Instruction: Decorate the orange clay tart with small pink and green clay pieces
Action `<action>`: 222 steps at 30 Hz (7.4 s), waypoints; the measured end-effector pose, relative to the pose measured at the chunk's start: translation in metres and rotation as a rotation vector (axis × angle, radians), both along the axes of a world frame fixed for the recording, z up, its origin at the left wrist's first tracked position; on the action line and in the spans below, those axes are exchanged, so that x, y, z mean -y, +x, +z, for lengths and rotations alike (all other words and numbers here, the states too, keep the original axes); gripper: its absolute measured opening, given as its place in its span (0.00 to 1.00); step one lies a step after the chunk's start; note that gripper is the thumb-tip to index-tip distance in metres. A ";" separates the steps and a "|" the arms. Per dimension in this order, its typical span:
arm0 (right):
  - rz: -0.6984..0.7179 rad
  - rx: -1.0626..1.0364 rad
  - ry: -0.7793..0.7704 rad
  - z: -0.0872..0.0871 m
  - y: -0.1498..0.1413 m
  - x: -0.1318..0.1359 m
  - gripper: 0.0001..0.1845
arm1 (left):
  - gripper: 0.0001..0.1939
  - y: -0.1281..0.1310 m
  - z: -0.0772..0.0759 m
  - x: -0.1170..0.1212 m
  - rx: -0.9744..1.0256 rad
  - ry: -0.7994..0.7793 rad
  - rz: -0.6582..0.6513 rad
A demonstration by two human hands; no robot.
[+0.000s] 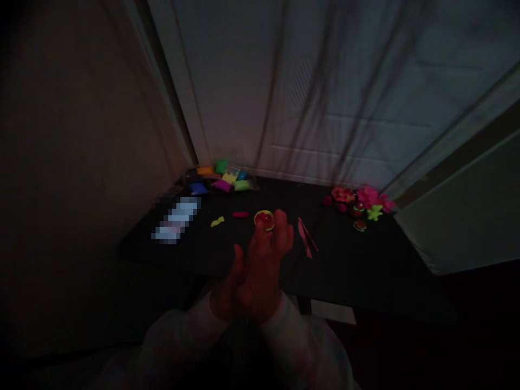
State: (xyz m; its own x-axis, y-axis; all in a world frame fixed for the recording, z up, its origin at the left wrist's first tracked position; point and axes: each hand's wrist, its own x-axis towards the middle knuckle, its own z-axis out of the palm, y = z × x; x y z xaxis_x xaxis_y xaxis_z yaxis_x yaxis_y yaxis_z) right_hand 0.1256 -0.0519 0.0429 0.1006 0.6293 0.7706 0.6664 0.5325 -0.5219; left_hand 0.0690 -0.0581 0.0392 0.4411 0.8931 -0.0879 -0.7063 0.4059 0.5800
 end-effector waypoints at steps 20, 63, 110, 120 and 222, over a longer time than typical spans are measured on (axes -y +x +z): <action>0.114 -0.065 -0.102 0.002 0.025 0.004 0.17 | 0.27 -0.008 -0.022 -0.014 0.281 -0.405 0.016; -0.020 0.893 -0.468 -0.047 0.069 0.015 0.22 | 0.25 -0.045 -0.040 -0.049 -0.191 -0.125 0.527; 0.008 0.906 -0.462 -0.049 0.073 0.008 0.23 | 0.25 -0.049 -0.036 -0.048 -0.210 -0.159 0.494; 0.031 0.907 -0.446 -0.047 0.075 0.003 0.24 | 0.25 -0.048 -0.035 -0.048 -0.213 -0.153 0.497; -0.013 0.901 -0.504 -0.049 0.074 -0.014 0.26 | 0.27 -0.051 -0.031 -0.049 -0.179 -0.174 0.418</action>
